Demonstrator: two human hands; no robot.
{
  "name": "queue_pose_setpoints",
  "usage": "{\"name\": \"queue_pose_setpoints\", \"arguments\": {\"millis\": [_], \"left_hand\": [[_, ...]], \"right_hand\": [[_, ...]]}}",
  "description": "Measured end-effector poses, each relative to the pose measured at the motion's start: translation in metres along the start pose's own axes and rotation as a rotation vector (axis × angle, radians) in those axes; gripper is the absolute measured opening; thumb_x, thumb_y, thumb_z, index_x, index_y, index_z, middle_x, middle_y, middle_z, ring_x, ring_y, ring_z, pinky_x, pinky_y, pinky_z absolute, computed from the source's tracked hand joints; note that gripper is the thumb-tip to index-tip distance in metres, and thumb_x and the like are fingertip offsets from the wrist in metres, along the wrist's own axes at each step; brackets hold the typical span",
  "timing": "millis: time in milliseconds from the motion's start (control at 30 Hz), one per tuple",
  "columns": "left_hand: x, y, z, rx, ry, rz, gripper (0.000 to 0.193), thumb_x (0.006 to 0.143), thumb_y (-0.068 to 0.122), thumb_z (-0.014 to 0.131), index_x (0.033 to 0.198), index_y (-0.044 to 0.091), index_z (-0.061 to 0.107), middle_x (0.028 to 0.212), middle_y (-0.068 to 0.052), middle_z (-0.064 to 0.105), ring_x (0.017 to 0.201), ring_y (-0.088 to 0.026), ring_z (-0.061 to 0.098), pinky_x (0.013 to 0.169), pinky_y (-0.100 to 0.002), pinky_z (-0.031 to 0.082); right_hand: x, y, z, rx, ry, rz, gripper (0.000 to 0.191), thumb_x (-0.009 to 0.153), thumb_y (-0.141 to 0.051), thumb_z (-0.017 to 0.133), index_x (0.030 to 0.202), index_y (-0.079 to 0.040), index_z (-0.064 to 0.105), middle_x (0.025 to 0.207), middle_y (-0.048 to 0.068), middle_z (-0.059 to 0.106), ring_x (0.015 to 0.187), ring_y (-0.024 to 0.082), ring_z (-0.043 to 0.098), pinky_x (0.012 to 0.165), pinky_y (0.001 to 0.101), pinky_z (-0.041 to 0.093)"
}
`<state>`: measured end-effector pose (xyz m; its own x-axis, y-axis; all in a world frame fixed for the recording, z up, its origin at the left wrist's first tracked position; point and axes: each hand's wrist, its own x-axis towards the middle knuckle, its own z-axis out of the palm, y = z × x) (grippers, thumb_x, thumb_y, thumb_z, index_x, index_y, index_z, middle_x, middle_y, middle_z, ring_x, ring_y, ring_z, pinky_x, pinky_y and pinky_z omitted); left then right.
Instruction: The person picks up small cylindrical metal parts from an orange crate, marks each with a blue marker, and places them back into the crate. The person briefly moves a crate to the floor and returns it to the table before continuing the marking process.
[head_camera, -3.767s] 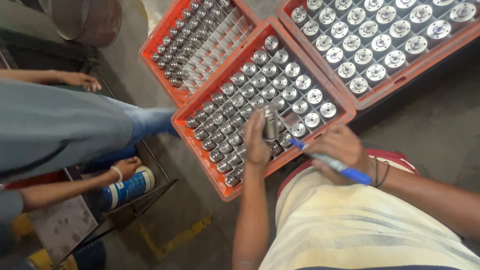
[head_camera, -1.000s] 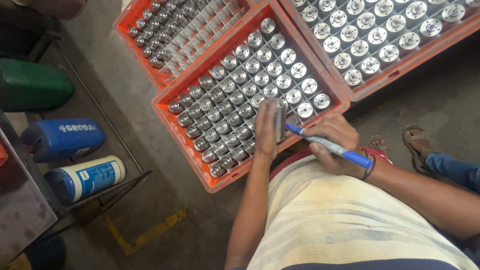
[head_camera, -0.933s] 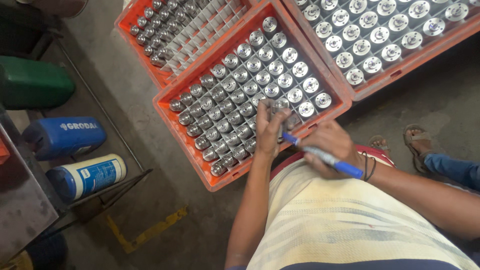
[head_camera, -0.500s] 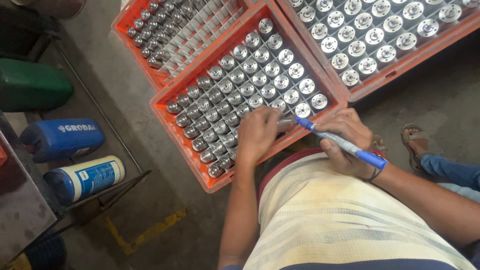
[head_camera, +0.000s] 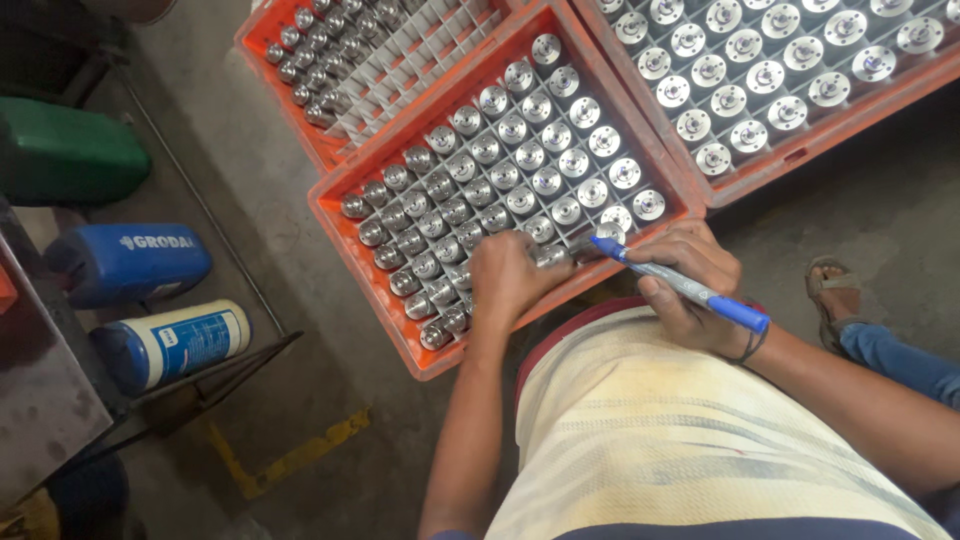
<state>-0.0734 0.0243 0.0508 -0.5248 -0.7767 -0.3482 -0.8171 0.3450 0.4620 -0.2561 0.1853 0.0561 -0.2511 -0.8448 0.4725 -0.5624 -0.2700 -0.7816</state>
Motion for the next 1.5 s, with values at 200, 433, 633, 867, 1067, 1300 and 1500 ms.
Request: {"name": "queue_pose_setpoints", "arguments": {"millis": [200, 433, 633, 867, 1067, 1300, 1500], "left_hand": [[-0.005, -0.031, 0.006, -1.498, -0.078, 0.154, 0.044, 0.087, 0.034, 0.070, 0.117, 0.003, 0.065, 0.109, -0.006, 0.071, 0.093, -0.014, 0.068, 0.082, -0.035, 0.058], [-0.003, -0.018, 0.071, -1.426, 0.050, -0.042, 0.048, 0.112, 0.042, 0.039, 0.130, 0.003, 0.060, 0.111, -0.001, 0.069, 0.098, -0.008, 0.066, 0.088, -0.024, 0.056], [-0.005, -0.021, 0.066, -1.443, 0.043, 0.027, 0.048, 0.113, 0.045, 0.039, 0.126, 0.005, 0.062, 0.085, 0.000, 0.059, 0.068, -0.008, 0.056, 0.058, -0.023, 0.047], [-0.001, -0.008, 0.059, -1.703, -0.023, -0.022, 0.035, 0.095, 0.019, 0.064, 0.122, 0.004, 0.049, 0.091, -0.011, 0.066, 0.071, -0.019, 0.067, 0.061, -0.031, 0.054], [-0.017, -0.008, 0.008, -0.477, 0.070, 0.118, 0.027, 0.098, 0.026, 0.065, 0.110, 0.002, 0.068, 0.086, -0.016, 0.073, 0.073, -0.022, 0.070, 0.067, -0.035, 0.052], [-0.033, -0.025, -0.020, -0.492, 0.138, -0.001, 0.028, 0.091, 0.025, 0.066, 0.107, 0.004, 0.074, 0.095, -0.015, 0.077, 0.075, -0.025, 0.074, 0.067, -0.039, 0.058], [-0.030, -0.019, 0.007, 0.027, 0.155, -0.054, 0.046, 0.067, 0.043, 0.088, 0.083, 0.002, 0.078, 0.083, -0.019, 0.073, 0.070, -0.032, 0.070, 0.065, -0.046, 0.055]], "right_hand": [[0.009, -0.008, 0.015, 0.004, -0.119, -0.159, 0.017, 0.088, -0.017, 0.067, 0.099, -0.004, 0.070, 0.084, 0.007, 0.070, 0.077, 0.023, 0.066, 0.086, 0.0417, 0.049], [0.016, -0.006, 0.030, -0.018, -0.086, -0.198, 0.018, 0.085, -0.016, 0.067, 0.096, -0.003, 0.070, 0.084, 0.010, 0.070, 0.073, 0.027, 0.062, 0.075, 0.0428, 0.045], [0.008, -0.005, 0.028, 0.082, -0.016, -0.104, 0.021, 0.087, -0.013, 0.063, 0.104, -0.001, 0.068, 0.089, 0.010, 0.068, 0.079, 0.026, 0.063, 0.080, 0.0394, 0.048], [0.006, -0.007, 0.026, 0.103, -0.135, -0.130, 0.019, 0.087, -0.012, 0.066, 0.102, -0.001, 0.069, 0.088, 0.009, 0.071, 0.078, 0.025, 0.065, 0.081, 0.0421, 0.048], [0.007, -0.002, 0.016, 0.077, -0.087, -0.124, 0.020, 0.091, -0.015, 0.063, 0.104, -0.001, 0.068, 0.094, 0.010, 0.072, 0.086, 0.026, 0.069, 0.089, 0.0426, 0.048], [0.005, 0.000, 0.010, 0.045, -0.049, -0.064, 0.021, 0.092, -0.015, 0.064, 0.105, 0.001, 0.069, 0.093, 0.011, 0.071, 0.085, 0.027, 0.065, 0.089, 0.0412, 0.047], [0.005, 0.000, 0.014, 0.066, -0.075, -0.051, 0.020, 0.094, -0.015, 0.064, 0.106, 0.000, 0.070, 0.092, 0.010, 0.071, 0.085, 0.026, 0.066, 0.088, 0.0404, 0.047]]}}
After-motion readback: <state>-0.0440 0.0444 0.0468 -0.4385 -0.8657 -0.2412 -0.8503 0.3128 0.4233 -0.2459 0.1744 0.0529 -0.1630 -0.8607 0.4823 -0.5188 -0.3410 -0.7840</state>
